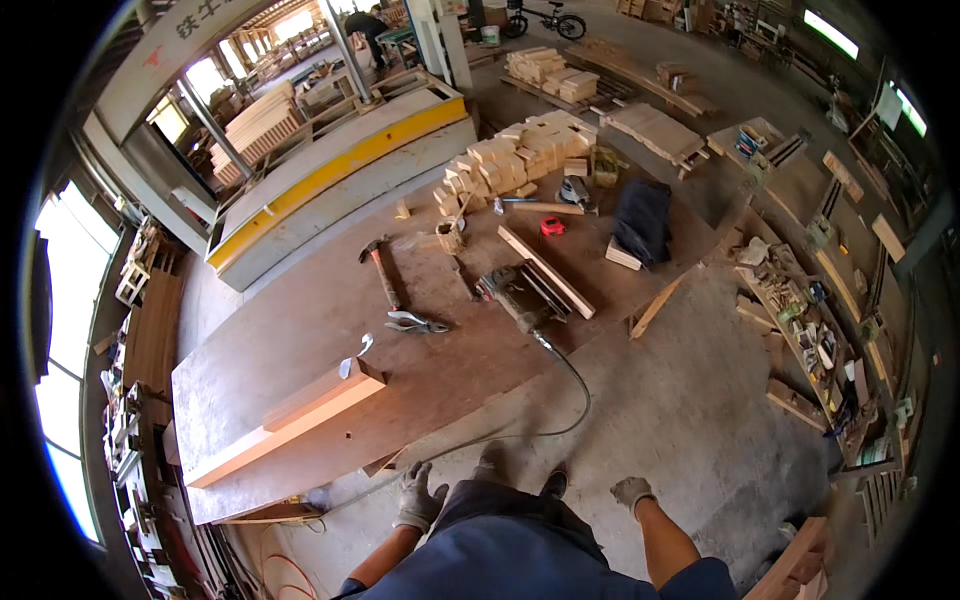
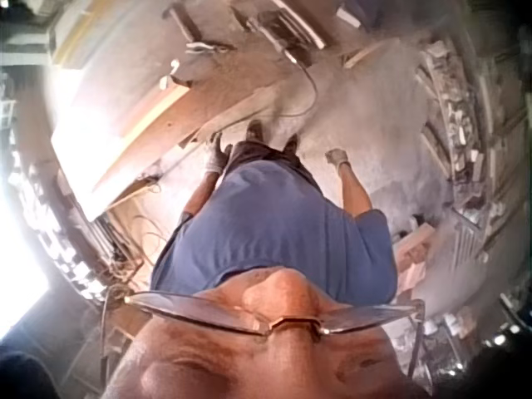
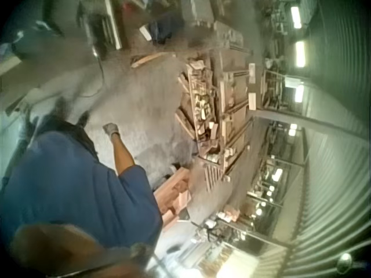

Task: The person moves wooden planks from a pallet jack to a wooden pallet, stacking them one by one. The person also briefly handles a hammer and a small wooden stick before beginning the stacking task.

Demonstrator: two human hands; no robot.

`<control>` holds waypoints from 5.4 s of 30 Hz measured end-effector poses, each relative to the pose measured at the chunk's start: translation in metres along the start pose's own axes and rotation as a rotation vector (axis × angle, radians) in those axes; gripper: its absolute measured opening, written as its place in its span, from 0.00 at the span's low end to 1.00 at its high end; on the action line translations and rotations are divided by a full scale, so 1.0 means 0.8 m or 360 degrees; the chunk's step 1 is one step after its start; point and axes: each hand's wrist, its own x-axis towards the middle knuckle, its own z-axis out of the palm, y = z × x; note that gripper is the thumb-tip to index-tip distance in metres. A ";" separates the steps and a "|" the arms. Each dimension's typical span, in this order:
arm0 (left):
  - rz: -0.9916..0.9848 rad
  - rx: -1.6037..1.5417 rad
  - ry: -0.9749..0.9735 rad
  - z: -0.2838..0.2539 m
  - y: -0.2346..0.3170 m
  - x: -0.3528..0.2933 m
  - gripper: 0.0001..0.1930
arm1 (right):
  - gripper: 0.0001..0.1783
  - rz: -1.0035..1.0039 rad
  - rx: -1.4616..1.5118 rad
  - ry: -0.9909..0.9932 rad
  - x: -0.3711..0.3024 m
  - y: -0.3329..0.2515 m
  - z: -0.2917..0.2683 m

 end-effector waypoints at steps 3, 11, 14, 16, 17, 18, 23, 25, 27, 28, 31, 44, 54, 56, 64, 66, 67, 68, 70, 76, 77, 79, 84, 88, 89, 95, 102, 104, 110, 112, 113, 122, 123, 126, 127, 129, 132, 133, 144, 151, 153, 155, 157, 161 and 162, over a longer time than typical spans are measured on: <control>0.0174 -0.0044 0.0157 -0.010 0.027 0.042 0.32 | 0.13 0.0018 0.0558 0.0200 -0.049 -0.038 -0.048; 0.0356 -0.0001 0.0177 0.006 0.060 0.188 0.35 | 0.11 0.0357 0.0964 0.0191 -0.117 -0.190 -0.102; 0.0385 0.0159 -0.0016 0.005 0.084 0.216 0.39 | 0.09 0.0396 0.1091 0.0252 -0.093 -0.171 -0.099; 0.0408 0.0200 -0.0012 0.011 0.083 0.215 0.40 | 0.09 0.0385 0.1165 0.0280 -0.079 -0.160 -0.102; 0.0416 0.0219 -0.0008 0.014 0.083 0.214 0.40 | 0.10 0.0366 0.1130 0.0297 -0.070 -0.155 -0.109; 0.0386 0.0224 -0.0074 0.011 0.082 0.212 0.42 | 0.09 0.0374 0.1096 0.0328 -0.073 -0.173 -0.122; 0.0379 0.0205 -0.0137 0.006 0.082 0.214 0.42 | 0.09 -0.0093 0.0987 0.0710 -0.020 -0.185 -0.190; 0.0364 0.0189 -0.0167 0.004 0.088 0.216 0.42 | 0.10 -0.0062 0.0880 0.1098 0.008 -0.214 -0.229; 0.0267 0.0171 -0.0133 -0.008 0.090 0.213 0.42 | 0.15 -0.0446 0.0517 0.1291 -0.010 -0.315 -0.275; 0.0251 0.0148 -0.0120 -0.009 0.098 0.213 0.42 | 0.16 -0.0472 0.0437 0.1288 -0.003 -0.338 -0.299; 0.0153 0.0179 -0.0122 -0.010 0.108 0.218 0.42 | 0.19 -0.0569 0.0252 0.1320 0.016 -0.426 -0.360; -0.0377 0.0152 -0.0138 0.010 0.177 0.254 0.41 | 0.16 -0.0640 -0.0395 0.0783 0.138 -0.521 -0.465; -0.0527 -0.0876 -0.0110 -0.008 0.256 0.335 0.31 | 0.12 -0.1275 -0.0098 0.0872 0.069 -0.510 -0.484; -0.0566 -0.1463 -0.0033 -0.023 0.287 0.363 0.31 | 0.12 -0.1441 -0.0073 0.0702 0.032 -0.528 -0.471; -0.1056 -0.2716 0.0747 -0.063 0.315 0.408 0.21 | 0.14 -0.2105 -0.0326 0.0148 0.004 -0.583 -0.402; -0.0933 -0.2570 0.0933 -0.090 0.299 0.400 0.19 | 0.14 -0.2137 -0.0294 0.0115 0.009 -0.592 -0.404; -0.0910 -0.2370 0.1014 -0.110 0.298 0.395 0.17 | 0.14 -0.2137 -0.0284 0.0094 0.011 -0.592 -0.406; -0.0829 -0.2165 0.1018 -0.125 0.287 0.392 0.16 | 0.13 -0.2125 -0.0329 0.0167 0.010 -0.593 -0.408; -0.0761 -0.1846 0.0956 -0.151 0.272 0.379 0.15 | 0.15 -0.1923 -0.0203 0.0238 0.030 -0.569 -0.409; -0.0681 -0.1448 0.0830 -0.132 0.202 0.339 0.15 | 0.29 -0.1319 -0.0219 0.0364 0.001 -0.563 -0.439; -0.0675 -0.1388 0.0786 -0.124 0.193 0.328 0.15 | 0.30 -0.1249 -0.0162 0.0369 -0.001 -0.552 -0.437; -0.0777 -0.1444 0.0499 -0.113 0.180 0.311 0.16 | 0.31 -0.1181 -0.0063 0.0304 -0.018 -0.552 -0.417; -0.0117 -0.0891 0.0171 -0.078 0.173 0.290 0.10 | 0.33 -0.0919 -0.0147 0.0361 -0.045 -0.471 -0.337; 0.0231 -0.0736 -0.0112 -0.045 0.186 0.269 0.18 | 0.36 -0.0382 -0.0376 0.0230 -0.141 -0.446 -0.308; 0.0306 -0.0792 -0.0133 -0.040 0.190 0.262 0.20 | 0.36 -0.0186 -0.0549 0.0030 -0.152 -0.427 -0.295; 0.0271 -0.0926 -0.0772 0.011 0.207 0.230 0.23 | 0.32 -0.0009 -0.0332 0.0027 -0.214 -0.342 -0.233; 0.0606 -0.0525 -0.0937 0.015 0.323 0.197 0.23 | 0.12 -0.0477 -0.0572 0.0403 -0.196 -0.216 -0.163; 0.0640 -0.0452 -0.1024 0.029 0.358 0.186 0.24 | 0.14 -0.0389 -0.0503 0.0384 -0.209 -0.190 -0.176; 0.0918 -0.0374 -0.1059 0.117 0.457 0.140 0.24 | 0.20 -0.0030 -0.0165 0.0491 -0.209 -0.025 -0.190; 0.0941 -0.0251 -0.1103 0.118 0.528 0.101 0.25 | 0.20 0.0156 0.0048 0.0507 -0.249 0.014 -0.213; 0.0945 -0.0196 -0.1132 0.127 0.548 0.086 0.24 | 0.20 0.0162 0.0071 0.0511 -0.267 0.029 -0.225; 0.1103 0.0294 -0.1394 0.162 0.705 0.056 0.24 | 0.25 0.0273 0.0269 0.0515 -0.341 0.156 -0.286; 0.1142 0.0261 -0.1377 0.165 0.710 0.057 0.25 | 0.26 0.0296 0.0274 0.0535 -0.336 0.168 -0.281; 0.1227 0.0173 -0.1375 0.195 0.723 0.080 0.26 | 0.29 0.0336 0.0346 0.0383 -0.330 0.172 -0.294; 0.1230 0.0161 -0.1390 0.201 0.732 0.084 0.26 | 0.29 0.0327 0.0361 0.0351 -0.326 0.173 -0.302; 0.1219 -0.0091 -0.1487 0.223 0.757 0.094 0.24 | 0.28 0.0309 0.0382 0.0284 -0.321 0.174 -0.318; 0.1362 -0.0171 -0.1526 0.254 0.796 0.122 0.20 | 0.26 0.0278 0.0356 0.0295 -0.334 0.162 -0.372; 0.1438 -0.0152 -0.1527 0.264 0.812 0.130 0.19 | 0.26 0.0272 0.0342 0.0295 -0.336 0.160 -0.386; 0.1524 -0.0005 -0.1743 0.276 0.960 0.171 0.22 | 0.18 0.0438 0.0815 0.0851 -0.254 0.237 -0.384; 0.1375 -0.0172 -0.1862 0.347 0.956 0.182 0.22 | 0.25 0.0284 0.0427 0.0648 -0.215 0.306 -0.402; 0.1378 -0.0095 -0.1887 0.357 0.974 0.176 0.24 | 0.27 0.0251 0.0634 0.0655 -0.202 0.330 -0.398; 0.1482 0.0192 -0.1805 0.364 1.002 0.171 0.25 | 0.19 0.0206 0.0522 0.0669 -0.209 0.349 -0.422; 0.1453 0.0131 -0.1758 0.374 1.030 0.153 0.27 | 0.16 0.0191 0.0478 0.0685 -0.215 0.377 -0.436; 0.1280 0.0211 -0.1710 0.400 1.079 0.105 0.28 | 0.19 0.0125 0.0354 0.0572 -0.267 0.431 -0.499; 0.1272 0.0155 -0.1752 0.414 1.082 0.092 0.28 | 0.20 0.0146 0.0280 0.0563 -0.265 0.453 -0.496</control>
